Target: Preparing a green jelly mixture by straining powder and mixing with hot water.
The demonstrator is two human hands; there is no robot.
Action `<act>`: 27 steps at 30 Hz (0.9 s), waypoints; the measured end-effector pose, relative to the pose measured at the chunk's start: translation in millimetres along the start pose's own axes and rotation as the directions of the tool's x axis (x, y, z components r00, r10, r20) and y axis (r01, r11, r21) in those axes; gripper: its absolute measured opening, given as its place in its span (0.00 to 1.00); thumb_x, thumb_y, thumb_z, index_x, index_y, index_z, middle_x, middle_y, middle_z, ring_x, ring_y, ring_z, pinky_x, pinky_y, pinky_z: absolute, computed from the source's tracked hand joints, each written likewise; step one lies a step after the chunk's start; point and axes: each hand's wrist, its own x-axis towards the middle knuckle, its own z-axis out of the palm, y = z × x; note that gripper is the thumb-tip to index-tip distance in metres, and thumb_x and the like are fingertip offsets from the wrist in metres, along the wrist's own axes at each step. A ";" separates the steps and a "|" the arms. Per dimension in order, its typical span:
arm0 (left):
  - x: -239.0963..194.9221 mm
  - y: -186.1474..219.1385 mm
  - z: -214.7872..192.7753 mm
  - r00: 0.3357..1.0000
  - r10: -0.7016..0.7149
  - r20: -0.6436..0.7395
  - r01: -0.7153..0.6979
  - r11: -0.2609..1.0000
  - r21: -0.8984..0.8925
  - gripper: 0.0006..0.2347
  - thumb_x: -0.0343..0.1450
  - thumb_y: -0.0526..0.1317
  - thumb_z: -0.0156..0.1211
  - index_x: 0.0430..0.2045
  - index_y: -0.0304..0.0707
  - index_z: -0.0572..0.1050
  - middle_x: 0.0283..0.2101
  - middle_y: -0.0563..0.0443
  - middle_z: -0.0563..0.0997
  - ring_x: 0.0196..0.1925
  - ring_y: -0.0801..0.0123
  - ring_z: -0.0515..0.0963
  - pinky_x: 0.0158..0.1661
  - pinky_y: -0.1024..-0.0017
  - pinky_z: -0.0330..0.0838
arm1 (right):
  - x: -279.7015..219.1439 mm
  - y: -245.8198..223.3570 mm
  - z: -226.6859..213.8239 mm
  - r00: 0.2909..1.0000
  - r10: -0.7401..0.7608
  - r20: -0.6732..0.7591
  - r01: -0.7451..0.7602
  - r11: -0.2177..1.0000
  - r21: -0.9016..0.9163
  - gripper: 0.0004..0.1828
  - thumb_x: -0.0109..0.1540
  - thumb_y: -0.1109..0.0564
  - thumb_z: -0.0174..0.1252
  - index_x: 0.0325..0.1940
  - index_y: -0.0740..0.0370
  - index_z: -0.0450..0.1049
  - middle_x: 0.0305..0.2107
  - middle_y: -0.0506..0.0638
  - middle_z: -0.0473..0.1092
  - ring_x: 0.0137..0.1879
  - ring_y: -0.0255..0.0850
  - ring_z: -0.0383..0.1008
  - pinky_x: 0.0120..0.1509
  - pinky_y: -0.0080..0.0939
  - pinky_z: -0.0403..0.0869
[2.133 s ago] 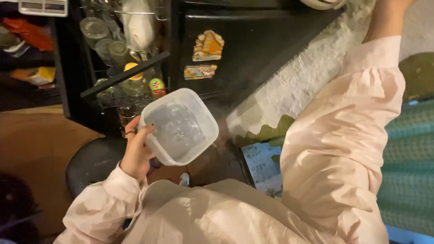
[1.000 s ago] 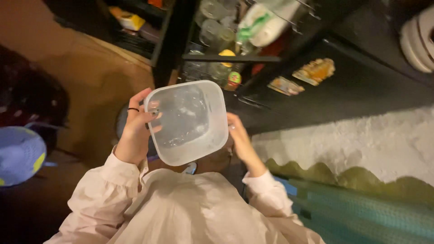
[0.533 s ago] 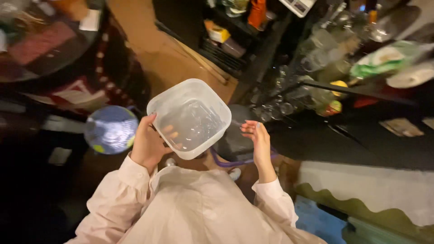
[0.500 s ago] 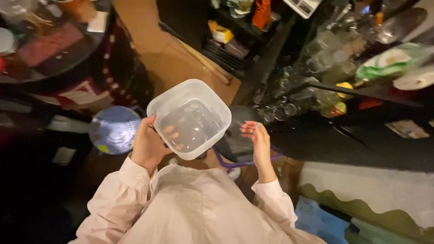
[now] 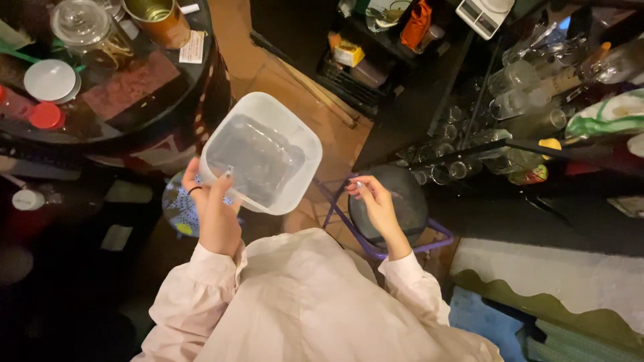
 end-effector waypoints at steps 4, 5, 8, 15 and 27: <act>30.6 7.2 -0.4 0.995 0.082 0.061 -0.077 0.994 -0.074 0.28 0.70 0.41 0.61 0.64 0.59 0.55 0.65 0.50 0.67 0.63 0.62 0.67 0.59 0.52 0.65 | 26.8 -8.8 12.9 0.998 0.053 -0.016 -0.053 0.998 -0.035 0.14 0.71 0.55 0.50 0.54 0.65 0.74 0.40 0.49 0.77 0.47 0.35 0.76 0.53 0.35 0.73; 36.7 13.4 4.9 0.998 -0.067 -0.001 0.066 0.996 -0.063 0.28 0.67 0.44 0.59 0.62 0.61 0.56 0.62 0.54 0.68 0.59 0.63 0.68 0.55 0.49 0.67 | 34.8 -9.1 15.4 1.000 0.031 0.006 -0.031 0.998 -0.050 0.14 0.72 0.55 0.49 0.53 0.65 0.74 0.40 0.49 0.76 0.47 0.35 0.76 0.53 0.36 0.74; 59.5 18.3 19.1 0.958 -0.285 -0.022 0.283 0.955 -0.087 0.26 0.65 0.48 0.57 0.60 0.62 0.58 0.55 0.56 0.68 0.53 0.62 0.70 0.52 0.43 0.70 | 65.1 -15.1 17.9 0.998 0.007 0.057 -0.005 0.999 -0.034 0.15 0.72 0.54 0.47 0.54 0.65 0.74 0.41 0.49 0.76 0.47 0.36 0.76 0.54 0.36 0.74; 152.9 -13.3 79.3 0.929 -0.286 0.235 0.349 0.887 -0.302 0.22 0.68 0.50 0.56 0.57 0.51 0.68 0.51 0.52 0.70 0.53 0.60 0.73 0.54 0.37 0.70 | 183.3 -35.8 -11.0 0.989 -0.035 0.145 0.032 0.999 0.019 0.17 0.73 0.52 0.44 0.55 0.66 0.73 0.43 0.51 0.76 0.48 0.37 0.76 0.54 0.38 0.74; 305.0 12.4 258.4 0.982 -0.124 0.144 0.144 0.980 -0.138 0.23 0.67 0.43 0.52 0.59 0.60 0.59 0.59 0.52 0.67 0.56 0.60 0.70 0.53 0.39 0.70 | 367.0 -36.0 -113.1 0.998 -0.037 0.051 0.036 0.999 0.017 0.18 0.73 0.51 0.44 0.54 0.65 0.74 0.41 0.50 0.77 0.48 0.36 0.77 0.53 0.35 0.73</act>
